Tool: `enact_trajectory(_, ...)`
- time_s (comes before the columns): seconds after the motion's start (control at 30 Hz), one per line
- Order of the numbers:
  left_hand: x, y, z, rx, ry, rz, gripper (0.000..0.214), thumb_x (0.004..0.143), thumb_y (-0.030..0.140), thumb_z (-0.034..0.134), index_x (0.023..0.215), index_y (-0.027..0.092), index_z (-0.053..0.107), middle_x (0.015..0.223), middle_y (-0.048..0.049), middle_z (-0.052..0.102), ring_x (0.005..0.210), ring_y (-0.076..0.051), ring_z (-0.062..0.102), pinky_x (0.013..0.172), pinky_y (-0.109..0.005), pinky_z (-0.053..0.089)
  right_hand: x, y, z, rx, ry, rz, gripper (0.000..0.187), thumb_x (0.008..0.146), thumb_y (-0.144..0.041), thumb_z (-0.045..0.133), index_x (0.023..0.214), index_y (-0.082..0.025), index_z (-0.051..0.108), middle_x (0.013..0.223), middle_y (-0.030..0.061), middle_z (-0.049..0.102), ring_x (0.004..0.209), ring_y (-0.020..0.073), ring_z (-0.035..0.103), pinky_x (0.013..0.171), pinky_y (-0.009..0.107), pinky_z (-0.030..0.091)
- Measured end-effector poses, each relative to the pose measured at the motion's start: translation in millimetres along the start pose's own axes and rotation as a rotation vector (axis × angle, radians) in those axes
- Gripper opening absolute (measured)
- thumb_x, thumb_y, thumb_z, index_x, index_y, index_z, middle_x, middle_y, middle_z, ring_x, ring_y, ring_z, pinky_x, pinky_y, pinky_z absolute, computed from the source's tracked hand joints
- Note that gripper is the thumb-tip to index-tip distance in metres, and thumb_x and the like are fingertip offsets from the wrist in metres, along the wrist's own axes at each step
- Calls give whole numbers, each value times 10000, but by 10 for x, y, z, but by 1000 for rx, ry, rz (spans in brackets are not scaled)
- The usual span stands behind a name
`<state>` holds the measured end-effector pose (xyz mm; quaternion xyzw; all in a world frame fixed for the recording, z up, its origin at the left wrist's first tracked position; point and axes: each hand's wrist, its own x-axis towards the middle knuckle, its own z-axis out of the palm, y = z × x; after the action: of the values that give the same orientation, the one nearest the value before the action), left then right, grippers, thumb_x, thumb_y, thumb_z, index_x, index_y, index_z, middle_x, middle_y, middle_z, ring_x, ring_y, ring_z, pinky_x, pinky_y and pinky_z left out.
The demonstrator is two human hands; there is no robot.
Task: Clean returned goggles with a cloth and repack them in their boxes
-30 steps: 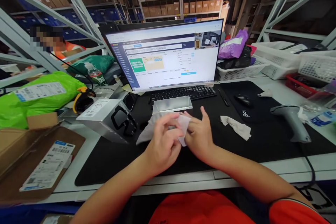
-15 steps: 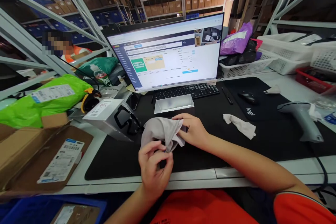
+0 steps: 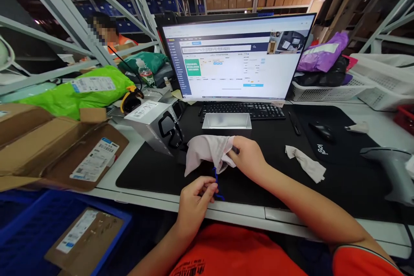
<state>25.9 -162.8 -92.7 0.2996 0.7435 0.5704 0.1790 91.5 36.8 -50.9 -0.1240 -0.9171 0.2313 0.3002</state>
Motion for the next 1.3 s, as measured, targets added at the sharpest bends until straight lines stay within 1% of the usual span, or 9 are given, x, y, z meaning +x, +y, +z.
enact_trajectory(0.3,68,8,34,190,-145,5,425,752,511,734,1029,194,683,682,13,659,550,-141,557,536,-250,388,24,107,-71,-122,124,-13,102,864,-212,667,807,-233,749,730,4,599,646,151,565,562,254,358)
enact_trajectory(0.53,173,172,214,658,-57,66,407,983,435,450,688,209,616,654,-23,673,582,-170,601,567,-274,301,-63,62,17,-140,92,5,84,833,-175,682,770,-194,735,730,6,585,641,141,560,555,246,366)
enact_trajectory(0.7,219,225,54,403,-408,134,440,1013,405,402,714,196,647,711,-27,691,606,-147,594,607,-249,400,209,395,-459,221,-364,-104,167,713,-231,830,877,-235,799,848,-8,686,661,112,562,586,225,414)
enact_trajectory(0.77,226,219,-144,279,-672,77,438,1003,450,440,721,187,647,651,-9,660,559,-127,566,569,-222,414,345,659,-772,454,-510,17,288,610,-295,892,875,-214,815,913,15,734,587,83,512,525,224,386)
enact_trajectory(0.83,228,195,-362,185,-858,2,467,1001,495,440,730,174,646,584,3,618,497,-108,525,513,-199,397,419,930,-1032,602,-372,300,399,528,-303,912,898,-182,822,821,27,737,499,56,449,455,216,326)
enact_trajectory(0.93,227,141,-594,90,-967,-11,534,1001,557,414,728,161,649,515,10,551,429,-90,461,452,-186,351,385,1234,-1210,725,-224,575,528,430,-236,933,934,-127,818,664,15,673,481,67,483,412,199,286)
enact_trajectory(1.07,252,83,-577,85,-1059,18,516,1005,550,417,756,163,648,536,13,550,436,-90,460,455,-195,357,223,1427,-1189,876,-208,718,613,457,-178,941,1049,-137,788,640,-12,627,463,57,465,360,165,262)
enact_trajectory(1.17,305,84,-414,298,-932,199,477,1028,457,413,699,171,606,596,7,573,538,-104,530,548,-204,420,149,1498,-1181,999,-103,785,596,498,-197,949,1065,-192,769,611,-53,582,427,34,391,326,144,253)
enact_trajectory(1.3,436,181,-221,649,-306,597,340,1012,296,457,770,168,658,1120,-120,658,1065,-258,622,929,-409,508,136,1514,-1194,1098,143,788,464,490,-307,980,889,-228,757,722,-23,654,463,20,395,391,148,391)
